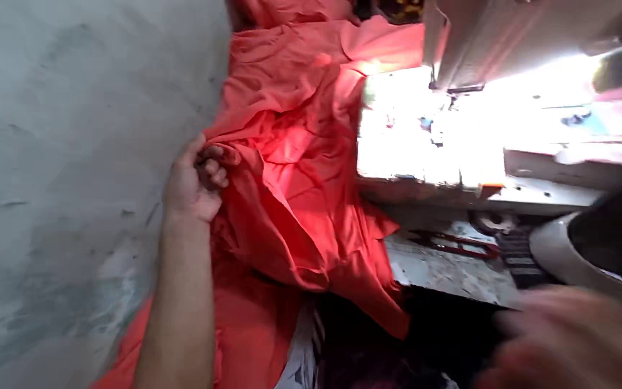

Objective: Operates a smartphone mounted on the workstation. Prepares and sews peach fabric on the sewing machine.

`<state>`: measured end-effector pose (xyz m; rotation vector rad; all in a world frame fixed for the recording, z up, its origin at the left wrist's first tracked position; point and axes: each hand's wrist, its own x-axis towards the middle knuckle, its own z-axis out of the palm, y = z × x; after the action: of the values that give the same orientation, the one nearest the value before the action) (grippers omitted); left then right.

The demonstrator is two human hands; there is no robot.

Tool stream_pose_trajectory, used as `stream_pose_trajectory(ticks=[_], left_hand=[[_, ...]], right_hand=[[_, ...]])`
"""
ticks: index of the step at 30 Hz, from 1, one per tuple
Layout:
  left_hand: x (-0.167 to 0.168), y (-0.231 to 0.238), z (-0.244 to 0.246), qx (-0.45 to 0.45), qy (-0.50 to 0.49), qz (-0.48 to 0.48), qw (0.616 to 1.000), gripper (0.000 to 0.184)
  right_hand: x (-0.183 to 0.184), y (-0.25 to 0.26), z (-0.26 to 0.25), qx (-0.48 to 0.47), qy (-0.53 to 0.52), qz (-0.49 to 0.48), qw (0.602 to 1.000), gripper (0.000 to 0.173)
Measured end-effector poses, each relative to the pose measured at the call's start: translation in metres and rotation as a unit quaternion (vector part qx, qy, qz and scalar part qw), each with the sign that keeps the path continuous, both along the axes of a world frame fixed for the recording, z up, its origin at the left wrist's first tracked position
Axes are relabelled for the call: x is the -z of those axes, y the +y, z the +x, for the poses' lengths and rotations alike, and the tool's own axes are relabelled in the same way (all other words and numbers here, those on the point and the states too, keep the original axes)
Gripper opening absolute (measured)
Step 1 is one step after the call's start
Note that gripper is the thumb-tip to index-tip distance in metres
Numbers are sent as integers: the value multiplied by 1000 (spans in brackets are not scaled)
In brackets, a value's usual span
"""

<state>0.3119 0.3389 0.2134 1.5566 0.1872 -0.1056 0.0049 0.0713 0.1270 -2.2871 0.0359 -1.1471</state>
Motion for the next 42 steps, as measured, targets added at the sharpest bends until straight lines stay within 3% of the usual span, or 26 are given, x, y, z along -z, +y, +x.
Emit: stream_pose_trajectory(ticks=[3, 6, 9, 12, 15, 17, 19, 20, 23, 25, 27, 29, 30, 32, 33, 35, 37, 39, 42], left_hand=[[-7, -3, -2, 5, -6, -32, 999, 38], [-8, 1, -11, 62, -11, -13, 998, 38], [-14, -2, -19, 108, -55, 84, 989, 42], [-34, -7, -18, 131, -94, 130, 978, 42], [-49, -13, -18, 151, -123, 113, 974, 42], [-53, -17, -18, 159, -142, 96, 972, 43], [-55, -21, -17, 166, -157, 74, 971, 45], [-55, -20, -17, 173, -165, 65, 969, 44], [-59, 3, -29, 216, -191, 42, 957, 43], [-44, 17, -39, 254, -187, 56, 947, 40], [-8, 15, -56, 284, -190, 132, 931, 39], [27, 4, -79, 316, -263, 258, 874, 27], [41, -3, -91, 334, -316, 304, 835, 29], [55, -17, -113, 353, -412, 346, 766, 36], [56, -26, -124, 359, -443, 350, 743, 37], [56, -45, -144, 373, -481, 370, 702, 39], [62, -55, -148, 382, -487, 455, 640, 43], [70, -54, -144, 372, -465, 470, 651, 40], [60, -33, -145, 334, -404, 425, 738, 25]], right_hand=[[-1, 101, 79, -191, 43, 53, 979, 30], [-6, 131, 138, -202, 239, 133, 940, 60], [-24, 126, 167, -182, 430, 171, 868, 59], [-11, 120, 172, -146, 368, 213, 893, 64], [0, 113, 175, -170, 347, 296, 874, 81], [3, 109, 179, -192, 325, 347, 859, 63], [5, 108, 175, -215, 255, 415, 846, 21], [3, 107, 166, -228, 196, 450, 841, 11], [-16, 89, 108, -306, 12, 467, 830, 9], [-25, 74, 51, -308, -9, 420, 854, 14], [-21, 74, 0, -294, 20, 397, 869, 15], [1, 81, -35, -257, 115, 362, 889, 14], [14, 82, -48, -240, 211, 333, 887, 14], [30, 79, -57, -236, 399, 294, 836, 17], [36, 79, -54, -223, 416, 280, 836, 16], [43, 81, -38, -145, 304, 236, 912, 17], [39, 75, -2, -97, 177, 217, 955, 24], [23, 68, 27, -106, 159, 246, 950, 27], [13, 64, 47, -152, 216, 275, 924, 30]])
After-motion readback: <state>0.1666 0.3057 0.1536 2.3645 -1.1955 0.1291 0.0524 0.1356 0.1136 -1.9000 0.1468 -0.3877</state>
